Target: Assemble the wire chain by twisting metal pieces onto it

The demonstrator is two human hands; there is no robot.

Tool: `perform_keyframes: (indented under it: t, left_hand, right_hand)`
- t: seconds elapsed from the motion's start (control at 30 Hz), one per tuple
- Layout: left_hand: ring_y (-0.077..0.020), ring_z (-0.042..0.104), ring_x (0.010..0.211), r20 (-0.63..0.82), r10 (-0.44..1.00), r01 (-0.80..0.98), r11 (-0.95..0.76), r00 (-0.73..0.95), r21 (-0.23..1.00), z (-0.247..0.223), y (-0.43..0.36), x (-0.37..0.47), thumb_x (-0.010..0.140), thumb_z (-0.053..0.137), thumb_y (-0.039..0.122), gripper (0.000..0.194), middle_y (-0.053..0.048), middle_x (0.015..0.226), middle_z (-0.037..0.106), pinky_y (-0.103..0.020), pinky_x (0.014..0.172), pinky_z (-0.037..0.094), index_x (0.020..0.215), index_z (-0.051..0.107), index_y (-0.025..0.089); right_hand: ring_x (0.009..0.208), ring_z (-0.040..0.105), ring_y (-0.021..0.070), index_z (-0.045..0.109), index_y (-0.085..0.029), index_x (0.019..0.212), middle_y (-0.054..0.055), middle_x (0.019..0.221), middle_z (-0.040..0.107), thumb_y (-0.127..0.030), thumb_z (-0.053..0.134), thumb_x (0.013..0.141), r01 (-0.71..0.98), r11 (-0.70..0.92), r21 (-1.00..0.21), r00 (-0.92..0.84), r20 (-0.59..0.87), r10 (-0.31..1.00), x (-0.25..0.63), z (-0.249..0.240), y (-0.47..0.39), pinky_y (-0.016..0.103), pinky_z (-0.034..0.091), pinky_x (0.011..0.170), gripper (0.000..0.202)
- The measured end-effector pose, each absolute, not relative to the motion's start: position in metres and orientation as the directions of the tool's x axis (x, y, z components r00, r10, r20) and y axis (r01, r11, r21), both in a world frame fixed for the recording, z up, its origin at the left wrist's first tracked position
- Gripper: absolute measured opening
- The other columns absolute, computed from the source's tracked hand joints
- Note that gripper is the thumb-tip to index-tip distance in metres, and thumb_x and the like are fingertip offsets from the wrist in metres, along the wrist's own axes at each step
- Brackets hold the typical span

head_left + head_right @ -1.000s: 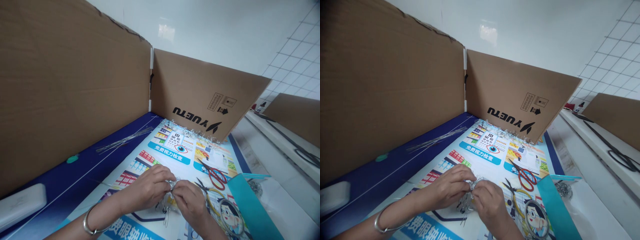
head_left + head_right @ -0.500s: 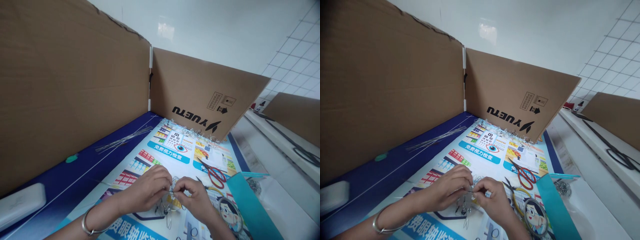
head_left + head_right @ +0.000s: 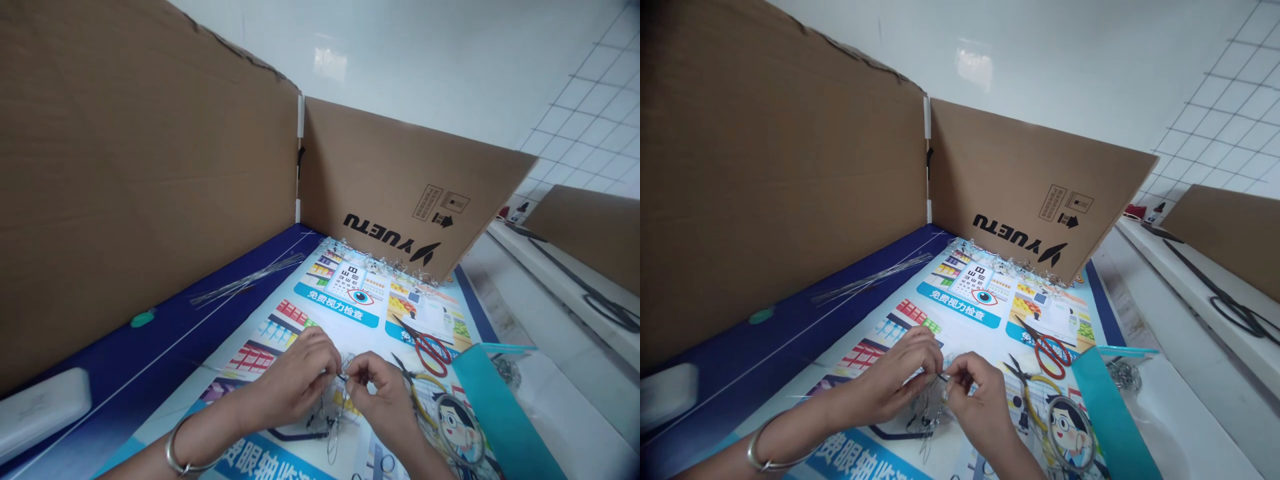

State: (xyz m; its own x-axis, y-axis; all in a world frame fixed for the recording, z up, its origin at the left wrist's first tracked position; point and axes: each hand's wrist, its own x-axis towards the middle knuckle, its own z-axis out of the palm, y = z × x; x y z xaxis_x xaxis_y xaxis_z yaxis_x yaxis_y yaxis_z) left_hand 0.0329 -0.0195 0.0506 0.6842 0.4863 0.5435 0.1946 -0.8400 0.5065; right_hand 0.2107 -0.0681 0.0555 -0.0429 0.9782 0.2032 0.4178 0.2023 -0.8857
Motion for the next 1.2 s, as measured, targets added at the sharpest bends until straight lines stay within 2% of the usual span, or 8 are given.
perform_keyframes:
  t: [0.23, 0.37, 0.53, 0.73, 0.83, 0.93, 1.03, 1.2]
  left_hand:
    - [-0.0166, 0.049, 0.075, 0.692, 0.51, 0.344, -0.859, 0.511, 0.38, 0.049, -0.009, 0.027, 0.077, 0.04, 0.002, 0.018, -0.003, 0.079, 0.057, -0.041, 0.082, 0.036, 0.081, 0.046, 0.018]
    - [-0.0175, 0.051, 0.077, 0.691, 0.58, 0.401, -0.809, 0.431, 0.429, 0.054, -0.006, 0.02, 0.077, 0.042, 0.005, 0.014, -0.003, 0.077, 0.056, -0.04, 0.079, 0.038, 0.077, 0.047, 0.018]
    - [-0.0139, 0.051, 0.072, 0.486, 0.756, 0.303, -0.633, 0.438, 0.712, 0.064, -0.02, 0.024, 0.078, 0.043, 0.007, 0.013, -0.001, 0.077, 0.056, -0.028, 0.066, 0.041, 0.072, 0.043, 0.018]
    - [-0.0093, 0.047, 0.061, 0.148, 0.826, 0.076, -0.225, 0.544, 0.971, 0.069, -0.025, 0.027, 0.073, 0.047, 0.007, 0.01, 0.001, 0.071, 0.055, -0.021, 0.054, 0.036, 0.07, 0.047, 0.017]
    - [-0.0065, 0.043, 0.055, 0.061, 0.795, -0.097, -0.002, 0.604, 0.995, 0.07, -0.026, 0.026, 0.074, 0.053, 0.014, 0.008, 0.0, 0.074, 0.056, -0.018, 0.048, 0.031, 0.069, 0.047, 0.015]
    - [-0.0028, 0.037, 0.046, -0.001, 0.798, -0.165, 0.126, 0.603, 0.978, 0.068, -0.03, 0.03, 0.073, 0.057, 0.018, 0.011, 0.0, 0.076, 0.057, -0.016, 0.041, 0.025, 0.069, 0.047, 0.015]
    - [0.0004, 0.031, 0.038, -0.066, 0.838, -0.169, 0.186, 0.542, 0.968, 0.063, -0.033, 0.038, 0.071, 0.057, 0.016, 0.013, 0.002, 0.074, 0.057, -0.014, 0.034, 0.019, 0.066, 0.044, 0.015]
    - [0.0016, 0.036, 0.032, -0.099, 0.89, -0.144, 0.18, 0.445, 0.973, 0.062, -0.043, 0.051, 0.071, 0.056, 0.018, 0.015, 0.002, 0.074, 0.058, -0.013, 0.031, 0.022, 0.064, 0.042, 0.015]
  right_hand:
    - [0.051, 0.048, 0.0092, 0.06, -0.018, 0.073, -0.003, 0.059, 0.055, -0.007, 0.048, 0.061, 0.464, 0.247, -0.85, 0.018, 0.288, 0.957, 0.209, 0.051, -0.069, 0.019, 0.042, 0.05, 0.02]
    - [0.054, 0.048, 0.009, 0.063, -0.019, 0.079, -0.003, 0.062, 0.055, -0.005, 0.046, 0.063, 0.468, 0.316, -0.825, -0.027, 0.344, 0.939, 0.209, 0.052, -0.068, 0.018, 0.042, 0.051, 0.027]
    - [0.057, 0.049, 0.0099, 0.066, -0.023, 0.091, -0.002, 0.066, 0.054, -0.001, 0.043, 0.065, 0.507, 0.423, -0.751, -0.15, 0.406, 0.901, 0.211, 0.051, -0.068, 0.02, 0.041, 0.055, 0.041]
    - [0.058, 0.052, 0.0102, 0.067, -0.02, 0.082, -0.001, 0.069, 0.057, 0.0, 0.044, 0.064, 0.507, 0.441, -0.741, -0.142, 0.432, 0.891, 0.212, 0.051, -0.068, 0.021, 0.041, 0.055, 0.035]
    - [0.058, 0.053, 0.0106, 0.066, -0.019, 0.075, 0.0, 0.068, 0.059, -0.001, 0.045, 0.064, 0.504, 0.392, -0.77, -0.101, 0.398, 0.912, 0.212, 0.053, -0.067, 0.021, 0.042, 0.055, 0.03]
    - [0.06, 0.055, 0.0112, 0.065, -0.018, 0.07, 0.0, 0.068, 0.059, -0.002, 0.046, 0.064, 0.484, 0.364, -0.796, -0.103, 0.361, 0.927, 0.212, 0.056, -0.066, 0.021, 0.043, 0.057, 0.026]
    - [0.062, 0.056, 0.0113, 0.064, -0.018, 0.069, 0.001, 0.068, 0.059, -0.001, 0.045, 0.063, 0.488, 0.371, -0.79, -0.104, 0.37, 0.923, 0.21, 0.055, -0.067, 0.02, 0.042, 0.057, 0.027]
    - [0.059, 0.051, 0.0098, 0.058, -0.017, 0.061, -0.002, 0.062, 0.053, 0.001, 0.043, 0.06, 0.563, 0.33, -0.757, -0.081, 0.347, 0.934, 0.203, 0.048, -0.07, 0.019, 0.036, 0.054, 0.024]
